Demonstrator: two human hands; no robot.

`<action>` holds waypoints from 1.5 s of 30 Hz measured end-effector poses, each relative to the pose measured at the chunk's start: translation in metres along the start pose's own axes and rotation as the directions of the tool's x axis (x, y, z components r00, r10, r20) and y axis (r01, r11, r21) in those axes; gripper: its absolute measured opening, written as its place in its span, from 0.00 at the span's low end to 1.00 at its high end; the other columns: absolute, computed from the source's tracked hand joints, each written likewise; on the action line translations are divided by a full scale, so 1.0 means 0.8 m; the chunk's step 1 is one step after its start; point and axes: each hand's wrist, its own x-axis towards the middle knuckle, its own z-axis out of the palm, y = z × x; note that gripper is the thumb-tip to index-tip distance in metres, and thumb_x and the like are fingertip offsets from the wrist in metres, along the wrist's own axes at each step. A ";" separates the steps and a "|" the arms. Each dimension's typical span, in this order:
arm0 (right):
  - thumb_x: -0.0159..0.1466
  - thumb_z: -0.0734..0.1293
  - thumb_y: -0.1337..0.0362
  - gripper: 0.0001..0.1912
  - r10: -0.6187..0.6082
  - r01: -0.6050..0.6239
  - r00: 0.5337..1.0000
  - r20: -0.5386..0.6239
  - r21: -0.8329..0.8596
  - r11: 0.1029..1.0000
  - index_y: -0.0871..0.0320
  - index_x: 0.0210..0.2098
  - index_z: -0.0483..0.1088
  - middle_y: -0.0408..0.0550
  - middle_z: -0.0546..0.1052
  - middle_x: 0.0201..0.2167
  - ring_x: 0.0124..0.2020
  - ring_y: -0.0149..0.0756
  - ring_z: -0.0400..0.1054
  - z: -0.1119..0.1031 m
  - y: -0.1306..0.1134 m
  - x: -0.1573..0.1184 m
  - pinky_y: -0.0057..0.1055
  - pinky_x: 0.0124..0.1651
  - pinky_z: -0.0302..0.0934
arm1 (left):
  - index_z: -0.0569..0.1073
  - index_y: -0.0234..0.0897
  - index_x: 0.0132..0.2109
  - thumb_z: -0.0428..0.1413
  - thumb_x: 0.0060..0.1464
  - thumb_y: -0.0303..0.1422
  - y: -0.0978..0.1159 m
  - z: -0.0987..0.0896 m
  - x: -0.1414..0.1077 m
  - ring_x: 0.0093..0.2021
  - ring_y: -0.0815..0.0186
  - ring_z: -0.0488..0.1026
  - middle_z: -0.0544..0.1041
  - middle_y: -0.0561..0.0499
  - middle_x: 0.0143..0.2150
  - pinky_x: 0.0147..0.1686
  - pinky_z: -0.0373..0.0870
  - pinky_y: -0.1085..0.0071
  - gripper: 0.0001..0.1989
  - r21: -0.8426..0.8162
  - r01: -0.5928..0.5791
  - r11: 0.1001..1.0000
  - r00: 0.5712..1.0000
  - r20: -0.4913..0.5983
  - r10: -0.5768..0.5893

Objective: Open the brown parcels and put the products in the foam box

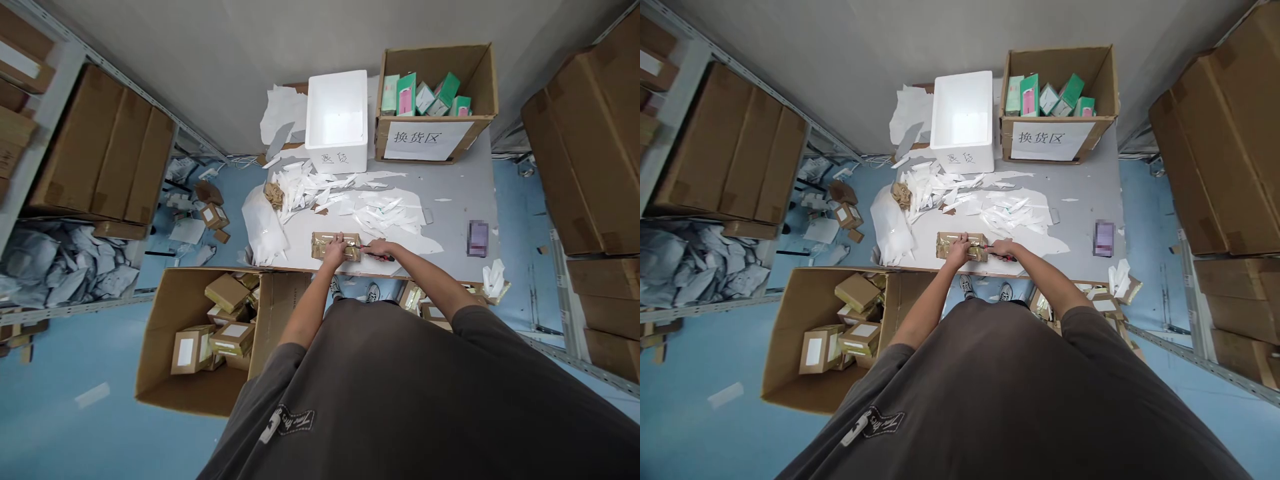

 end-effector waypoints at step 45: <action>0.82 0.54 0.47 0.25 -0.093 -0.012 0.899 -0.429 -0.236 0.972 0.54 0.49 0.77 0.57 0.84 0.53 0.54 0.52 0.77 0.089 0.020 -0.053 0.34 0.49 0.65 | 0.60 0.51 0.80 0.58 0.69 0.43 -0.045 -0.007 0.005 0.84 0.45 0.48 0.62 0.42 0.81 0.79 0.45 0.41 0.37 0.019 0.018 1.000 0.993 -0.113 -0.016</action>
